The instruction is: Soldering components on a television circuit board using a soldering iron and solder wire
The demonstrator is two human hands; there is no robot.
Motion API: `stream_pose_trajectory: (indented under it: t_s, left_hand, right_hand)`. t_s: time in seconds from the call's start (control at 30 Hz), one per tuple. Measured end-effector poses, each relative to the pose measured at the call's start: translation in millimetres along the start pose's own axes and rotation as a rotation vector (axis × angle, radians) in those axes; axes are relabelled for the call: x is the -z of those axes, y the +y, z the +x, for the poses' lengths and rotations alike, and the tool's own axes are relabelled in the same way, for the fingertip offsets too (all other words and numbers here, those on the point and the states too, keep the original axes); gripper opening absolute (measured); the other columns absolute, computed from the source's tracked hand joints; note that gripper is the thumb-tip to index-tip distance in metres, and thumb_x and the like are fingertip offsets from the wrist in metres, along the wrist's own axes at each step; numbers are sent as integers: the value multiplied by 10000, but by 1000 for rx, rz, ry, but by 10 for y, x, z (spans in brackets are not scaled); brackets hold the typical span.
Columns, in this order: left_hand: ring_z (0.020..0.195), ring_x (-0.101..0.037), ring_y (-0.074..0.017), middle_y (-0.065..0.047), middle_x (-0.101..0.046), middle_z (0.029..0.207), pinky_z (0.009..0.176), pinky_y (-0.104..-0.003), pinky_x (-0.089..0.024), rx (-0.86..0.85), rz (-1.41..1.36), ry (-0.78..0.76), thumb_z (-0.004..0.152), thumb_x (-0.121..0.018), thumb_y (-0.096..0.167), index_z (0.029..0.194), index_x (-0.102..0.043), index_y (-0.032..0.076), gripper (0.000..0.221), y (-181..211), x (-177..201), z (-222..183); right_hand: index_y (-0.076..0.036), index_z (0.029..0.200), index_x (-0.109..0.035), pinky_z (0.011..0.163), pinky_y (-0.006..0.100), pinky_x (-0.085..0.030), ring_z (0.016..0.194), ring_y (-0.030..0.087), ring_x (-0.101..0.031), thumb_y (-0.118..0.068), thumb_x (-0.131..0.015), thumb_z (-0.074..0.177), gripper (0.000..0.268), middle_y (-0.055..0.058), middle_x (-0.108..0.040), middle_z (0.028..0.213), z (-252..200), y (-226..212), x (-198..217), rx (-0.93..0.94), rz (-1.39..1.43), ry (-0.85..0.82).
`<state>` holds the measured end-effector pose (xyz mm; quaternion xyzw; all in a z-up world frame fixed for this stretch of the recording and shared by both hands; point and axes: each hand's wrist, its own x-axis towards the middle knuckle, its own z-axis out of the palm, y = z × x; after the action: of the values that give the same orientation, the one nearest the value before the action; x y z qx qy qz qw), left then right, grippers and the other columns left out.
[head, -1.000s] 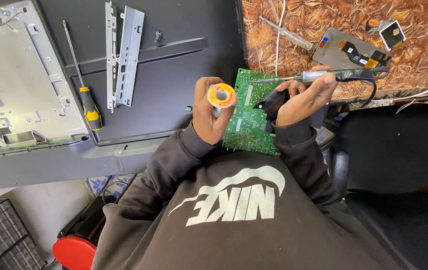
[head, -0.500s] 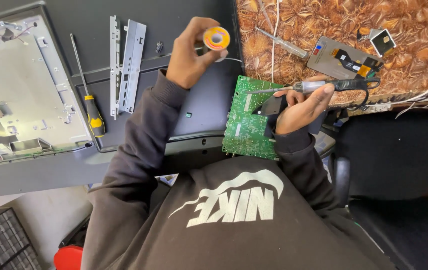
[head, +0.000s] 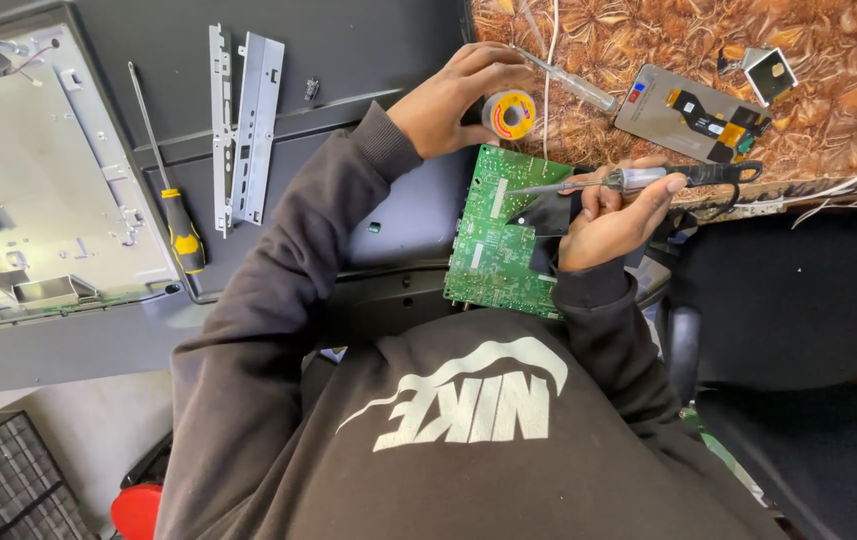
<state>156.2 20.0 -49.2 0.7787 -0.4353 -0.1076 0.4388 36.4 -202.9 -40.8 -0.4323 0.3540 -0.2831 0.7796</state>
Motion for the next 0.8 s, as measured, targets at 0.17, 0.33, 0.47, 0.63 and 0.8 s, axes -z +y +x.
stream_pose_trajectory:
  t_s: [0.17,0.33,0.47,0.63,0.8]
  left_hand:
    - [1185,-489,-408,-211,-522,1288,1038,-504,-434,88,110,275,1033,-529,-14,1254,-546,-12,221,643,151,-109]
    - [1020,-535,-347,-144,-586,1137,920,-422,-456,255,107,399,942,-507,-82,1187,-603,17,281,626,11,-202]
    - [1197,-479,-375,-161,-493,1336,986,-499,-455,200,409,208,752,-771,-2,1417,-489,35,723,192,-188,-114]
    - [1049,-450,-293,-74,-525,1263,787,-439,-375,81,463,160,792,-916,182,1193,-664,153,475,-42,-280,86]
    - [1056,-560,-265,-83,-622,1196,900,-388,-422,150,-5,453,814,-716,88,1168,-614,66,369,159,-103,64]
  right_hand:
    - [-42,1105,-631,454,283,-269,491,108,-274,-505,-549,985,485,74,-547,830,43,71,96,-8,50,-84]
    - [-89,990,-579,415,275,-209,494,109,-303,-553,-564,953,467,7,-327,677,48,27,34,-46,82,-162]
    - [10,1221,-635,428,277,-210,499,114,-381,-561,-579,921,648,38,-454,684,60,52,34,-79,56,-45]
    - [-23,1132,-621,410,266,-226,434,88,-290,-570,-573,901,596,49,-427,665,68,38,-3,-101,-11,35]
    - [-61,1088,-617,486,292,-390,449,83,-217,-569,-572,912,539,11,-327,676,31,32,1,-74,-31,28]
